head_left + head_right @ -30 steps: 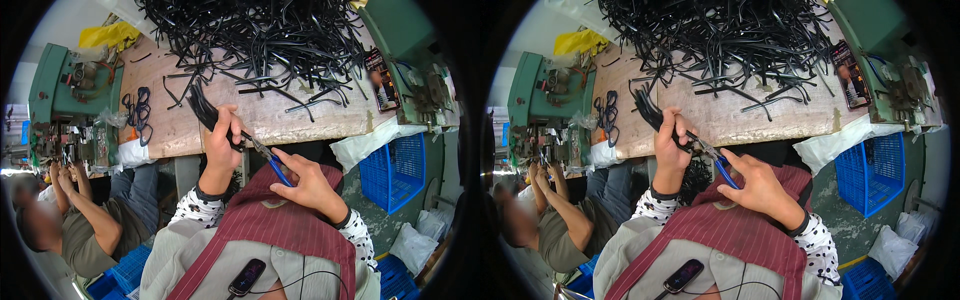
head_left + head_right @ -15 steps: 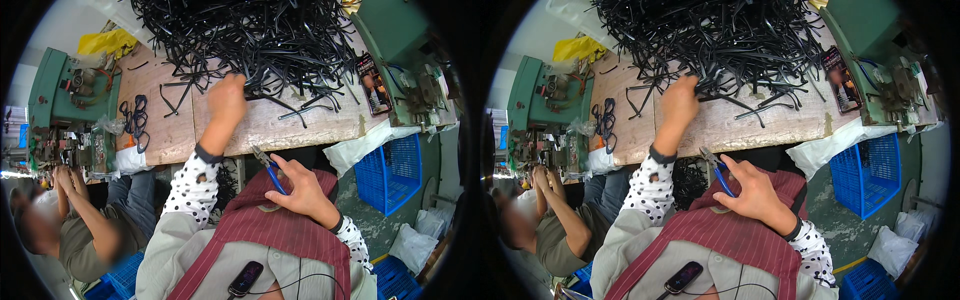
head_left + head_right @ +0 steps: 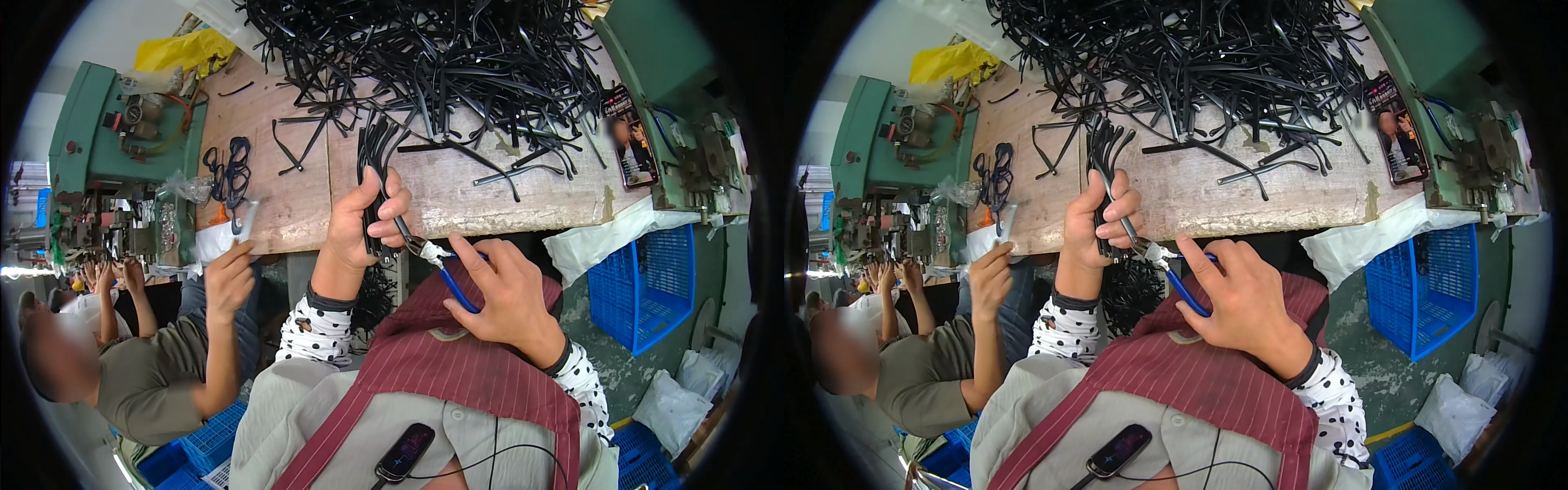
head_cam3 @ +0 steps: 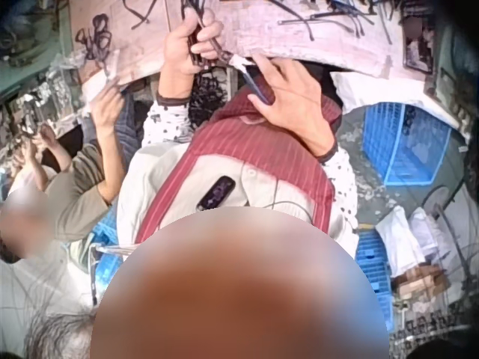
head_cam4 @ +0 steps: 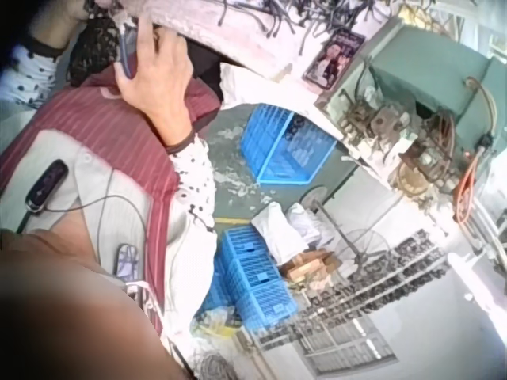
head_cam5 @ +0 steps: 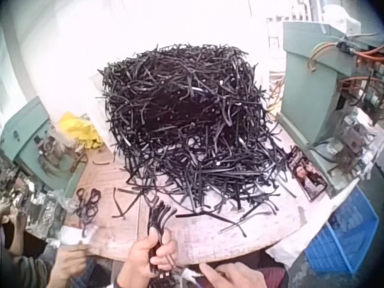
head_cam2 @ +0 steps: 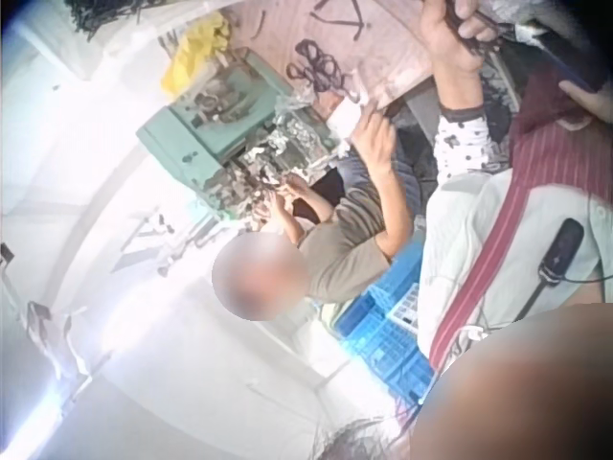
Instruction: The person repeatedly picks up black cables from a pile on a workbench and uses blue-handled pliers to cut them into shorter pieces. The cut pieces are dropped back onto the table. Another person is visible working in the background.
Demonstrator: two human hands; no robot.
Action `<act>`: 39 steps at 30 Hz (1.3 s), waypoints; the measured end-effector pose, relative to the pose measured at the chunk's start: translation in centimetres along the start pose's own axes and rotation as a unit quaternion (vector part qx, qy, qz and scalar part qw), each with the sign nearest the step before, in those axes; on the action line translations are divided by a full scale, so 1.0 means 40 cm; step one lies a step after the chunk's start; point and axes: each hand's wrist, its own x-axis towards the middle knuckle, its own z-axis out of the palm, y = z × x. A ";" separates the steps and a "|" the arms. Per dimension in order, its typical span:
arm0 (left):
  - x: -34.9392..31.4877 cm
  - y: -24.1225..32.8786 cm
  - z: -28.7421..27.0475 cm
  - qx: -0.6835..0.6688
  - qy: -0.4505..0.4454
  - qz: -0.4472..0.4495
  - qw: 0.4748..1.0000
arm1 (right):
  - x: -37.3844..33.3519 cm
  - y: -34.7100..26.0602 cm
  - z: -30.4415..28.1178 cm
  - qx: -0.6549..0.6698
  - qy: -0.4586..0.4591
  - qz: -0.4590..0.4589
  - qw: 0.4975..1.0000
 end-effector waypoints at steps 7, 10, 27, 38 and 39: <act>0.007 -0.010 -0.010 -0.036 -0.085 -0.012 0.996 | 0.006 -0.006 -0.022 0.006 -0.029 -0.009 1.000; 0.011 -0.014 -0.009 -0.038 -0.105 -0.023 0.993 | 0.004 0.001 -0.026 0.008 -0.032 -0.019 0.999; -0.009 -0.114 0.058 0.422 0.034 0.385 0.820 | -0.009 0.024 -0.025 0.182 -0.073 0.105 0.975; 0.010 -0.081 0.037 0.186 0.137 0.195 0.953 | -0.019 0.025 -0.028 0.225 -0.117 0.199 0.947; 0.013 -0.071 0.020 0.206 0.130 0.182 0.953 | -0.021 0.025 -0.027 0.224 -0.114 0.204 0.946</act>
